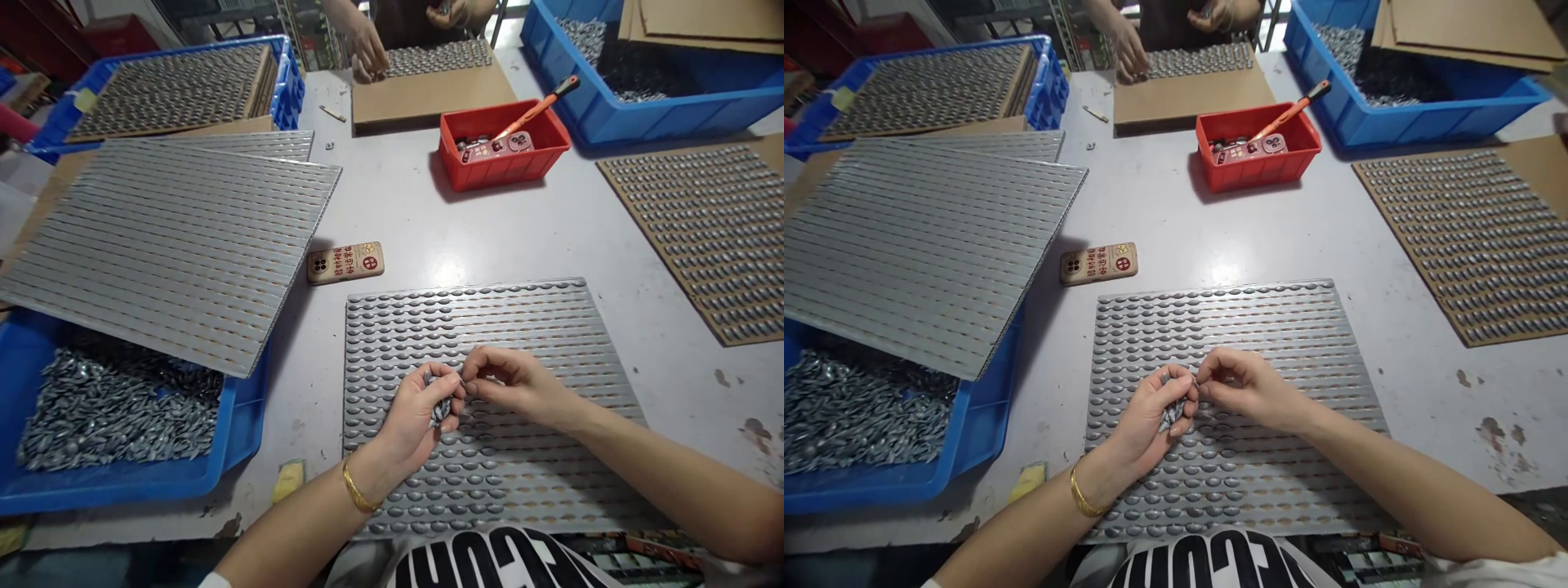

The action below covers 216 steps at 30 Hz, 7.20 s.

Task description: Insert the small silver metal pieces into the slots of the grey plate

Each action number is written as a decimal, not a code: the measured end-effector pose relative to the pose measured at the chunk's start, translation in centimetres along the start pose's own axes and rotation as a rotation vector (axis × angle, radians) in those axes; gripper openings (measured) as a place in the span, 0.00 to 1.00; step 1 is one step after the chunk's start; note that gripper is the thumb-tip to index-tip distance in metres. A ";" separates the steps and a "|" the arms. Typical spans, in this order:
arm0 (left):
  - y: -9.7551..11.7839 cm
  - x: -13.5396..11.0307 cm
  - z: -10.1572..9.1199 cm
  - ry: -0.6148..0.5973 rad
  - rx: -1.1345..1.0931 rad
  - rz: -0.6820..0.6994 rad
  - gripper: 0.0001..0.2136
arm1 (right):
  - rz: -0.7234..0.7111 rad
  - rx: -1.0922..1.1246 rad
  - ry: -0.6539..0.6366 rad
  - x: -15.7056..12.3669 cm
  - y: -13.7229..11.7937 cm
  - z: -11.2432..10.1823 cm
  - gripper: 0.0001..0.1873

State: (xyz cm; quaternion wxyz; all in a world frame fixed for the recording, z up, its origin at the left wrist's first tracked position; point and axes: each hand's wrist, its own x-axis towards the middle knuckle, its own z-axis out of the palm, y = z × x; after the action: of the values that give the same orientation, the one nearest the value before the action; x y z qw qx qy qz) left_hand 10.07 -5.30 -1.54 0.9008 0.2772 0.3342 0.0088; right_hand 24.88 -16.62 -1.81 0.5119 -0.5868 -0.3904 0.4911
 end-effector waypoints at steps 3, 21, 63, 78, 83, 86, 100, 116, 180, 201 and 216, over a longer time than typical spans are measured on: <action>0.0 0.0 0.0 0.002 -0.010 0.010 0.08 | -0.006 -0.041 0.013 -0.2 0.2 0.3 0.09; 0.0 0.1 0.5 0.093 0.062 -0.007 0.09 | -0.429 -1.142 0.072 2.2 3.4 -4.3 0.12; 0.3 0.2 -0.1 0.139 0.026 0.015 0.12 | 0.047 -0.295 0.178 1.4 1.0 -3.8 0.09; -0.1 0.4 -0.4 0.091 0.090 0.029 0.11 | -0.216 -0.819 0.246 3.8 2.4 -3.9 0.06; 0.0 0.5 -0.4 0.130 0.082 0.027 0.12 | -0.226 -0.899 0.218 3.8 2.4 -4.2 0.07; 0.1 0.5 -0.3 0.150 0.058 0.031 0.12 | -0.227 -0.921 0.200 3.8 2.4 -4.2 0.08; 0.4 0.1 -0.1 0.113 0.008 0.073 0.11 | -0.226 -0.429 0.075 1.1 -0.5 -1.1 0.09; -0.1 0.1 -0.1 0.135 -0.017 0.051 0.12 | -0.421 -0.723 0.254 1.5 1.0 -1.6 0.10; 1.7 0.2 -0.5 0.124 0.039 0.059 0.10 | -0.409 -0.954 0.100 4.9 0.9 -5.4 0.10; 1.4 0.3 -0.2 0.218 0.032 0.123 0.10 | -0.230 -0.428 0.121 2.3 -1.5 1.0 0.09; 1.3 0.3 -0.6 0.154 -0.009 0.060 0.12 | -0.504 -0.908 0.346 5.0 1.7 -4.6 0.14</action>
State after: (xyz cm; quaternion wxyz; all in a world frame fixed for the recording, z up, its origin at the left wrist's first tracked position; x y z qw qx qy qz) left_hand 10.17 -3.83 -1.46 0.8729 0.2817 0.3940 0.0586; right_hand 30.39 -13.12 -4.42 0.3657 -0.7092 -0.6020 0.0316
